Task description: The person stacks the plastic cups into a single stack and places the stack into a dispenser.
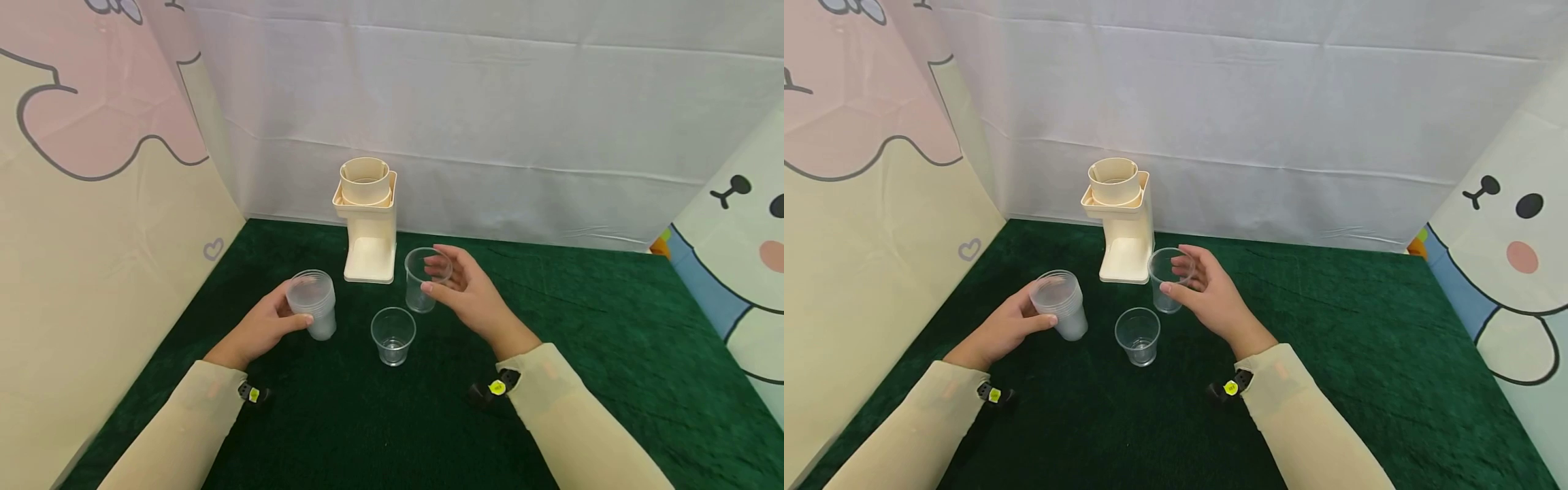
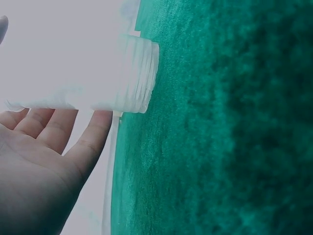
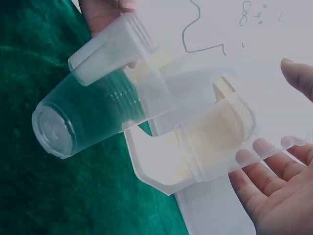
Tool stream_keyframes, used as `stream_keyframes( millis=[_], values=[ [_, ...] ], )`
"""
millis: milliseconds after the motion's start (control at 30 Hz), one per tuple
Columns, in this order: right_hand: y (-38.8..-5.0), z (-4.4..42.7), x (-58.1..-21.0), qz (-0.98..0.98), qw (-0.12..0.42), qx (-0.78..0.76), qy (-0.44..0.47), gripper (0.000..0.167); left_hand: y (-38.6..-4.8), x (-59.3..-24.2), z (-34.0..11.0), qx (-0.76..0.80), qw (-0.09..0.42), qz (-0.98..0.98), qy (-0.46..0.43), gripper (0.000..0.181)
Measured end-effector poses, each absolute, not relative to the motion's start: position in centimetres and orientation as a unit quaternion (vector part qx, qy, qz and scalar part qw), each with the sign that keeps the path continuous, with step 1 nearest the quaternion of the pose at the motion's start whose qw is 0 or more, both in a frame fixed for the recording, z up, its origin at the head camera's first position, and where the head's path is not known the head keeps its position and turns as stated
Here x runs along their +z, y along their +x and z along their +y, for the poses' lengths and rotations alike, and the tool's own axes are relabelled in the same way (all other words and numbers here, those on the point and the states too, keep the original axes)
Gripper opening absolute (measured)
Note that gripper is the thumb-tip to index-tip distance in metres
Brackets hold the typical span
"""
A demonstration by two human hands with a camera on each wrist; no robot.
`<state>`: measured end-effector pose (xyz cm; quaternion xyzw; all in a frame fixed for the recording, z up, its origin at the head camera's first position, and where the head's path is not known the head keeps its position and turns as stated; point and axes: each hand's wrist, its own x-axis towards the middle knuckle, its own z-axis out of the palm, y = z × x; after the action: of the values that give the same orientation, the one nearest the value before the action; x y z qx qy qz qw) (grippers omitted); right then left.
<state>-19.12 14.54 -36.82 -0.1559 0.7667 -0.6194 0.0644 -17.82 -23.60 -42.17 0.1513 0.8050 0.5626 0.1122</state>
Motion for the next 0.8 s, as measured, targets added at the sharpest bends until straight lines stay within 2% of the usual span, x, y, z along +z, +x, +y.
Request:
stream_keyframes(
  millis=[800],
  values=[
    [-19.3,12.7,-34.2,0.787,0.055,-0.587,-0.184,0.070,-17.8,-42.1,-23.5,0.569,0.116,0.800,0.153,0.069]
  ],
)
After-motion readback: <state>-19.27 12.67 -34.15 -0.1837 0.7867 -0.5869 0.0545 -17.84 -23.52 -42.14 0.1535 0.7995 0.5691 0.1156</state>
